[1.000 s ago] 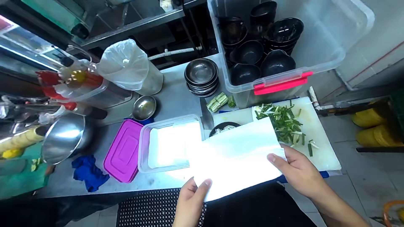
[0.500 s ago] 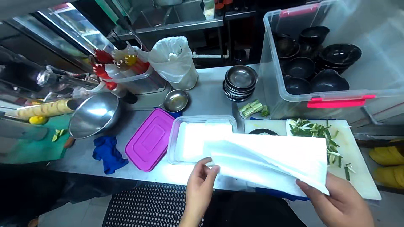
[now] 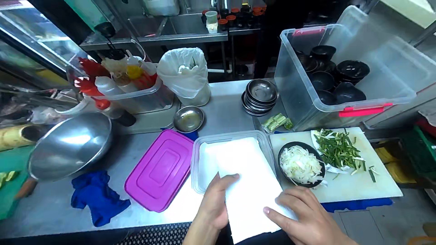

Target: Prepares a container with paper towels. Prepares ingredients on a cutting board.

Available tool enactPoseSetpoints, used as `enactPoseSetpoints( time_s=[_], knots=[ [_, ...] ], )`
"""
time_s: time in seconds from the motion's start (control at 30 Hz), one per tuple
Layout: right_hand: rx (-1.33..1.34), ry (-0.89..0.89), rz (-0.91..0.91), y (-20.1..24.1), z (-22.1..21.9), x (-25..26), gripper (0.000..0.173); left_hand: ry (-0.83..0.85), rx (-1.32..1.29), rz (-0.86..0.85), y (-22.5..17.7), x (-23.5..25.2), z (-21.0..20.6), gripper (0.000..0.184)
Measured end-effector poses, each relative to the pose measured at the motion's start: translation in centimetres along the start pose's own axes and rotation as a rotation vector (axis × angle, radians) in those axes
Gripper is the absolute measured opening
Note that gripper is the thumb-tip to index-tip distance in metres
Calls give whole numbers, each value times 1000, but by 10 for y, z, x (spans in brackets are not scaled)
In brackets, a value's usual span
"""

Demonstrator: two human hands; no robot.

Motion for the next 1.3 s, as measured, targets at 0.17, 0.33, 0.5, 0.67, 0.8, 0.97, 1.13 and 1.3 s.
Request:
enactPoseSetpoints(
  time_s=[0.17,0.33,0.5,0.67,0.8,0.97,1.13,1.3],
  knots=[
    [548,66,-204,-22,3,-5,40,-5,114,-61,-12,12,8,37],
    [1023,-70,-792,-69,-18,2,73,80,151,-39,-14,23,9,37],
    [1370,-8,-1105,-50,-52,6,58,124,199,8,-12,28,2,35],
    [1425,-108,-1136,-44,-59,-3,52,122,188,88,2,29,6,33],
    [1342,-85,-1189,-61,-55,0,47,107,257,80,5,31,5,34],
    [1135,31,-1160,-79,-52,19,34,143,337,47,1,38,-4,24],
    [1168,48,-1131,-90,-54,31,27,183,394,14,-8,48,-4,18],
    [1048,110,-1191,-109,-66,33,20,223,497,-26,-6,64,1,17]
  ],
)
Point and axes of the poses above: each hand's wrist, its own x-axis towards the middle knuckle, its own z-axis out of the back of the hand, y = z × x, the point moved 7 cm from there along x, towards the middle knuckle, and after that the axes turned 5 degrees about -z, right-handed, at the moved point
